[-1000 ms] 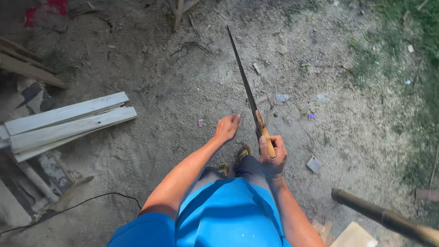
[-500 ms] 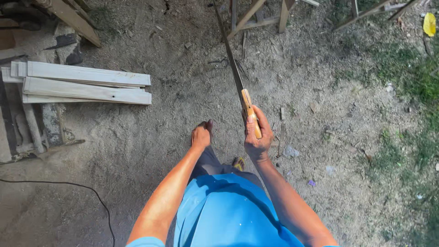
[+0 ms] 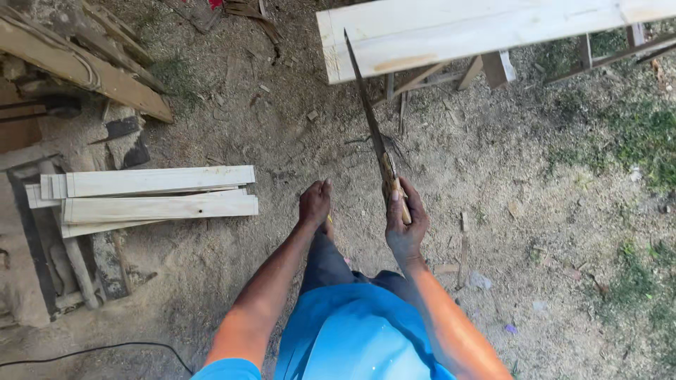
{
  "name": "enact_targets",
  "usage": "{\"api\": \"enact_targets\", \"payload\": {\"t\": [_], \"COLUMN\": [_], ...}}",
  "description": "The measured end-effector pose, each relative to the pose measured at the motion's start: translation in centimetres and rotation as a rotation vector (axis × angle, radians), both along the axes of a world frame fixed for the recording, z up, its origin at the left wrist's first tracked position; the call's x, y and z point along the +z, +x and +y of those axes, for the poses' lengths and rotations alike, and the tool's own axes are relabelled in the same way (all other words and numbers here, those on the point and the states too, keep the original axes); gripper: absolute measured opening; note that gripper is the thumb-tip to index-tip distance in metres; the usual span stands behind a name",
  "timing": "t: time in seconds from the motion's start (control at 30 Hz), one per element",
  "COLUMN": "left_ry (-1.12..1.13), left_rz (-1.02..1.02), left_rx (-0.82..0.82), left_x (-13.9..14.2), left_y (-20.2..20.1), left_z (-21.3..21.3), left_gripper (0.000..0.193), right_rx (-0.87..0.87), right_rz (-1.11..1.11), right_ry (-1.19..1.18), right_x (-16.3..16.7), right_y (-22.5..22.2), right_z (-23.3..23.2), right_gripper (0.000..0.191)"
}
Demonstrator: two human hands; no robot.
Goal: The person measures a wooden plank with a tape measure, marks it with a pencil using a square, then saws the plank by hand with a hand saw. They reposition the plank on the support and continue sawing through it.
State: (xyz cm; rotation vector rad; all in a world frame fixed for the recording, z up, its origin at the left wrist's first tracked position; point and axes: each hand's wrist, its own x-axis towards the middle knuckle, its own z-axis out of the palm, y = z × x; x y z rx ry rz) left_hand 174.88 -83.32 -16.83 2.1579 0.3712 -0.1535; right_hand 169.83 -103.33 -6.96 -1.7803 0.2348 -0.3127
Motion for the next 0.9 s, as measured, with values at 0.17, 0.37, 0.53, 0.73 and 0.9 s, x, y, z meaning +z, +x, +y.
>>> {"api": "enact_targets", "payload": {"t": [0.17,0.37,0.53,0.73,0.9], "left_ry": [0.015,0.013,0.034,0.030,0.037], "left_rz": [0.085,0.053,0.019,-0.091,-0.163], "left_rx": [0.013,0.054,0.173,0.255,0.252], "left_x": [-1.3,-4.3,-6.5,-9.3,-11.2], "left_y": [8.9,16.2,22.6,28.8,34.1], "left_z": [2.9,2.2,1.1,1.0,1.0], "left_gripper": [0.051,0.055,0.052,0.048,0.056], "right_rx": [-0.013,-0.028,0.015,0.018,0.045], "right_rz": [0.020,0.118,0.043,0.008,-0.071], "right_ry": [0.081,0.063,0.098,-0.014,-0.074], "right_x": [0.1,-3.0,-7.7,-12.1,-13.4], "right_y": [6.0,12.1,16.2,18.1,17.7], "right_z": [3.1,5.2,6.0,5.7,5.6], "right_gripper": [0.037,0.038,0.039,0.040,0.039]}}
